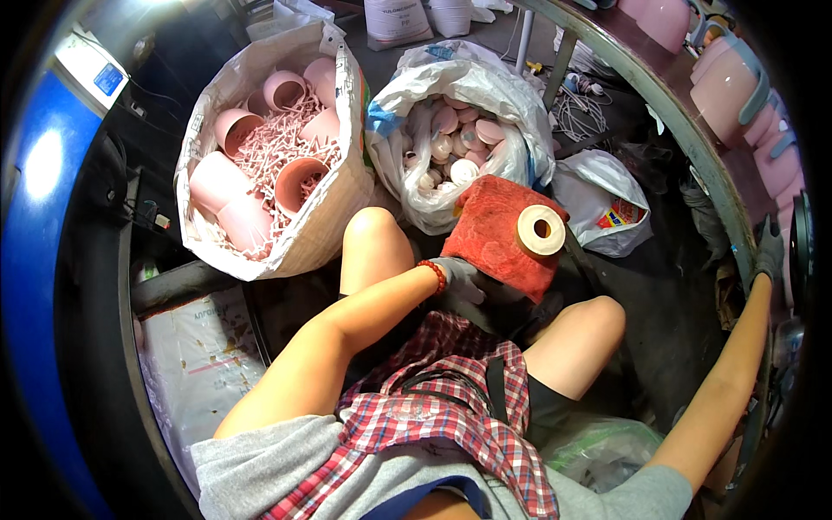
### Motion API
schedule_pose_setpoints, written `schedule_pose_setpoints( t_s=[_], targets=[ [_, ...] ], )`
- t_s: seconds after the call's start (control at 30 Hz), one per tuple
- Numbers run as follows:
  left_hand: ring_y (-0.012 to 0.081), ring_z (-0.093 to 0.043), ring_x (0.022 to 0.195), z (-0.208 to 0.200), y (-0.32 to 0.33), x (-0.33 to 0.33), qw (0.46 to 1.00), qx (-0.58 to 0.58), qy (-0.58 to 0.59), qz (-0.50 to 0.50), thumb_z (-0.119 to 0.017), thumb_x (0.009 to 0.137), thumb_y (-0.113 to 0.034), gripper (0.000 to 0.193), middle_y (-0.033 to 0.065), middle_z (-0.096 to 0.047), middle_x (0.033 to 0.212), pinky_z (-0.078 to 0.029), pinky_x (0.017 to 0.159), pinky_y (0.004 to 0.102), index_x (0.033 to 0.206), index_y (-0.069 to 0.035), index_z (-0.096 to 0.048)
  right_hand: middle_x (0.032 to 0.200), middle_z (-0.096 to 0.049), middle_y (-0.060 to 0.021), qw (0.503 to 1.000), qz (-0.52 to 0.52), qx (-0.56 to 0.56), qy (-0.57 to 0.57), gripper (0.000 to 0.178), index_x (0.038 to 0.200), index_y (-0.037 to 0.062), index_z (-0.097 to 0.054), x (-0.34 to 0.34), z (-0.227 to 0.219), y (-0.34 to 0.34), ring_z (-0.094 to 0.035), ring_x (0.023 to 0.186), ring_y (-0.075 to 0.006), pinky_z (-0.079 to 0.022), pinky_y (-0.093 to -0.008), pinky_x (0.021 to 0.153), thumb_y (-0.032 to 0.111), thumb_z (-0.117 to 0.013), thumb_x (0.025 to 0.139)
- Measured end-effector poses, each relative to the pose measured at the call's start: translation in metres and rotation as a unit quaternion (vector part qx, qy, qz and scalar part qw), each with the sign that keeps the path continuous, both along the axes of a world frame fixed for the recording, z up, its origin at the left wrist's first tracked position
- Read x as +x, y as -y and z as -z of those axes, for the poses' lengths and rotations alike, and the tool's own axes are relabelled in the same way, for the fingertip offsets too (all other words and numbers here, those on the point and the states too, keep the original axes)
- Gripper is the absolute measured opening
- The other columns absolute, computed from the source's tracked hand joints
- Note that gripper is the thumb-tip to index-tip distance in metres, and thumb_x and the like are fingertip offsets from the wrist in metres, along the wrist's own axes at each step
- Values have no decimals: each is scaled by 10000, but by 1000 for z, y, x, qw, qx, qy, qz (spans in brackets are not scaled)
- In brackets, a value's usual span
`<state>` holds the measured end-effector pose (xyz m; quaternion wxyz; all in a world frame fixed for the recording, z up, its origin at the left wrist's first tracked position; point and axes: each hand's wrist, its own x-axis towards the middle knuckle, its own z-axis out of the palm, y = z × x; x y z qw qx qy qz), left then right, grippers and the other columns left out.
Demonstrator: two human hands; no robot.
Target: The person assembles thermal flasks by fitting gray plastic lids onto pink bodies and placing the completed units on a table.
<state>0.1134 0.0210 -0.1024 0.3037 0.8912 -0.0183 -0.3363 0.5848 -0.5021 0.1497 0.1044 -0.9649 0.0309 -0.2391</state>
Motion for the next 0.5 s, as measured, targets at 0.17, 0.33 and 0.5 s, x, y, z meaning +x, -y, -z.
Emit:
schedule_pose_setpoints(
  t_s=[0.17, 0.33, 0.5],
  targets=[
    [192, -574, 976, -12, -13, -22, 973, -215, 57, -60, -561, 876, -359, 411, 110, -641, 1026, -436, 880, 345, 1168, -71, -584, 1127, -577, -275, 999, 17, -36, -6, 748, 1156, 10, -591, 11, -10, -12, -538, 1064, -425, -425, -456, 883, 662, -401, 842],
    [152, -547, 954, -104, -44, -119, 867, -300, 339, -210, -598, 886, -273, 370, 93, -624, 1030, -440, 874, 336, 1144, -9, -567, 1217, -574, -191, 997, -53, 6, -52, 703, 1226, 27, -562, 6, 8, -5, -528, 1127, -349, -399, -364, 955, 615, -368, 892],
    [304, -508, 1105, -89, -145, -270, 561, 228, 673, -425, -660, 792, -269, 495, 186, -531, 1159, -401, 974, 393, 1176, 6, -510, 1155, -611, -158, 991, -116, 33, -54, 707, 1210, 15, -566, 20, -5, 5, -566, 1036, -317, -421, -352, 907, 620, -389, 888]
  ],
)
